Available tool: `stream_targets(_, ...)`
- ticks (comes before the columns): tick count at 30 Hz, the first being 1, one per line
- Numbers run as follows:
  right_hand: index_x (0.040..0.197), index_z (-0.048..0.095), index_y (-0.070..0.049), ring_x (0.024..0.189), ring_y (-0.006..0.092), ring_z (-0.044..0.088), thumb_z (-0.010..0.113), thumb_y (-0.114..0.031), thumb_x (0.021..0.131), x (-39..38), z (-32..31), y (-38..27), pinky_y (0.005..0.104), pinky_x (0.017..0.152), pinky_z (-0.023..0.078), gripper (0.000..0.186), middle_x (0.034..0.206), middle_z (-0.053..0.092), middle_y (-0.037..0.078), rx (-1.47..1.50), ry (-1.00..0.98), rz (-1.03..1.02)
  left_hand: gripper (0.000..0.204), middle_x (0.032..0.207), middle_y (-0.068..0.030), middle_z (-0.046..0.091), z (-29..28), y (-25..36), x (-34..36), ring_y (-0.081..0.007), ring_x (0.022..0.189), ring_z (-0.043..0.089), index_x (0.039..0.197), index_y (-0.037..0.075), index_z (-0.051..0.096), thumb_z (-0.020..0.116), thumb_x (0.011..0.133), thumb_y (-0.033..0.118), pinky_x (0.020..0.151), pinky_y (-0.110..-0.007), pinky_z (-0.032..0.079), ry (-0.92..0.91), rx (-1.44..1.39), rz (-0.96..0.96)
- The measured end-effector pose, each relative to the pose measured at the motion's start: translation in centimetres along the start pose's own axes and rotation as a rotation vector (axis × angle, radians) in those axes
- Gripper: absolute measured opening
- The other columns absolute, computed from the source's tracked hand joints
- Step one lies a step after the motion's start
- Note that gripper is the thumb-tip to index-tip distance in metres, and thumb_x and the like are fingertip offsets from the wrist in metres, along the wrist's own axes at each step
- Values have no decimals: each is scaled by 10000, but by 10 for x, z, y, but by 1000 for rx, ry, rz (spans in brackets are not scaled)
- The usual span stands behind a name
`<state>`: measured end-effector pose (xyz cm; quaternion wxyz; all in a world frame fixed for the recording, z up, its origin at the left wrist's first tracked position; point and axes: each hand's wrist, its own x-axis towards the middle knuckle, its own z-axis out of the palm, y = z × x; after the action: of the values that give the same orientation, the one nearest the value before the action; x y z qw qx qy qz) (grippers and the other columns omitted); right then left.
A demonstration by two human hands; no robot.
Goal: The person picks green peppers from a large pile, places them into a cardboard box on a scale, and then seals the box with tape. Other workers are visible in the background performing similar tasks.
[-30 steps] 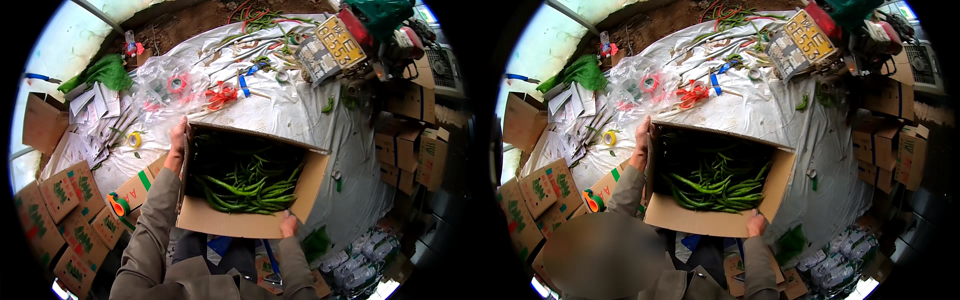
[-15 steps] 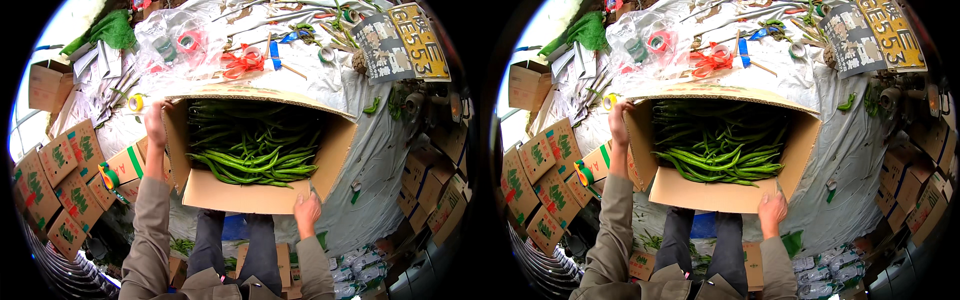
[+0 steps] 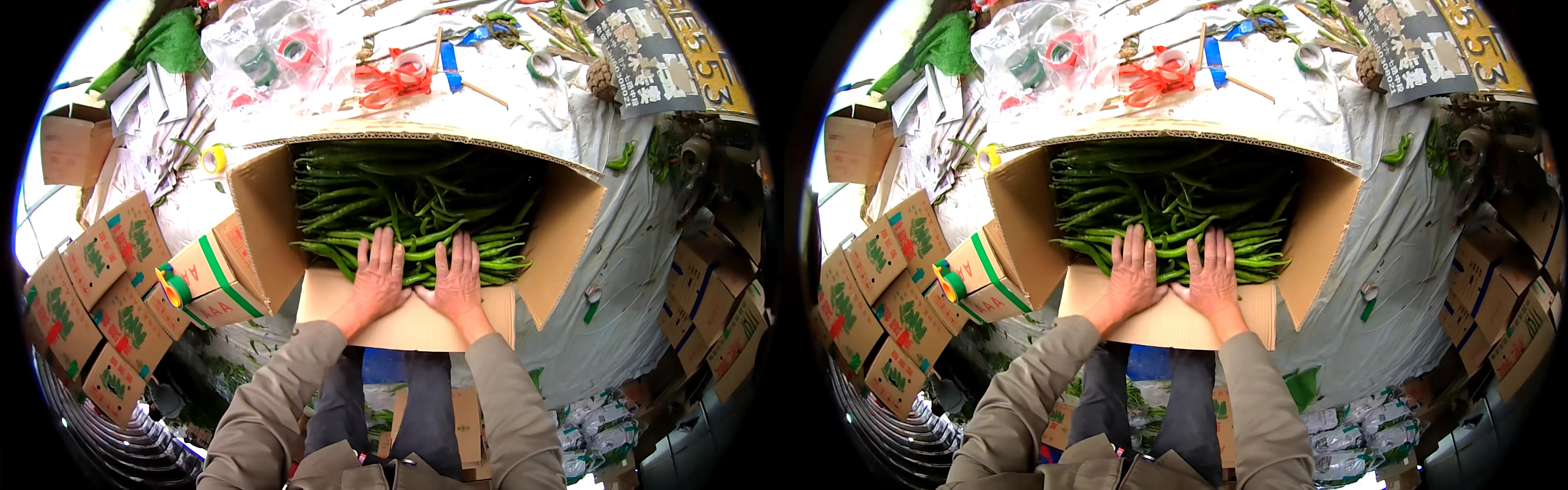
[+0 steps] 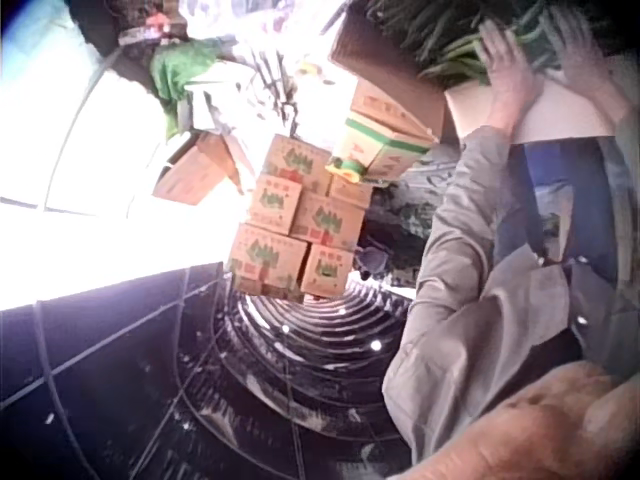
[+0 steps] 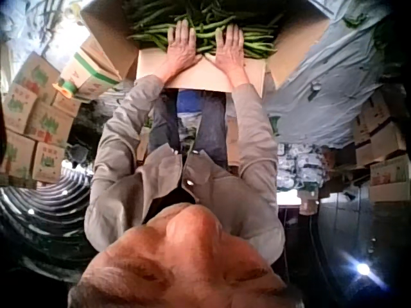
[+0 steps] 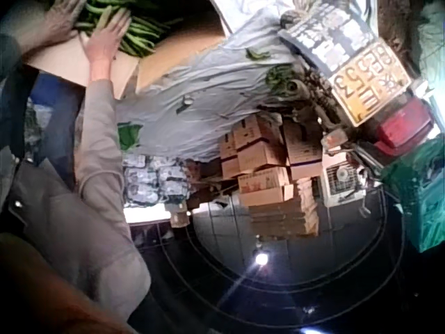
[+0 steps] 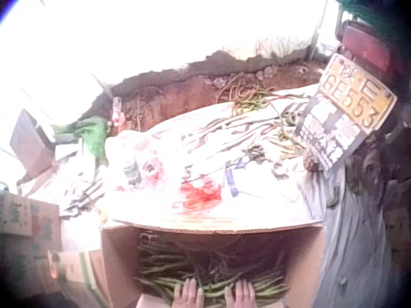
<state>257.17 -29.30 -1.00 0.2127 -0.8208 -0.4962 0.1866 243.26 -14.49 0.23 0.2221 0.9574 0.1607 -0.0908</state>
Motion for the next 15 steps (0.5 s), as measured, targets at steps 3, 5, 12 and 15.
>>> stream_targets(3, 1564, 115, -69, 1416, 522, 250, 877, -495, 603, -1, 6, -2, 637, 1170, 219, 1298, 1521, 230, 346, -30, -72, 21, 1109, 1574, -358, 177, 9, -11, 1, -503, 1476, 176, 1457, -49, 314, 815, 608, 458, 1159, -692, 107, 5, -21, -15)
stream_targets(5, 1560, 165, -60, 1434, 523, 219, 860, -490, 654, -2, 0, -15, 625, 1185, 201, 1220, 1532, 224, 349, -24, -132, 80, 1182, 1591, -357, 133, 12, -11, -8, -502, 1485, 151, 1505, -41, 248, 820, 621, 498, 1158, -706, 93, -25, -7, -35)
stream_targets(12, 1453, 477, -78, 1431, 384, 340, 791, -515, 747, -101, -59, -74, 563, 1174, 258, 888, 1528, 388, 226, 191, -291, -113, 1287, 1582, -398, 77, -6, -7, -5, -541, 1478, 114, 1530, -79, 117, 837, 636, 502, 1149, -721, 90, -129, 31, -44)
stream_targets(15, 1247, 646, -146, 1297, 298, 501, 678, -470, 868, -127, -44, -65, 533, 1119, 338, 499, 1321, 600, 131, -160, -112, -140, 1251, 1587, -391, 108, -30, -5, 0, -525, 1484, 144, 1533, -82, 192, 832, 649, 527, 1152, -705, 138, -228, 10, -8)
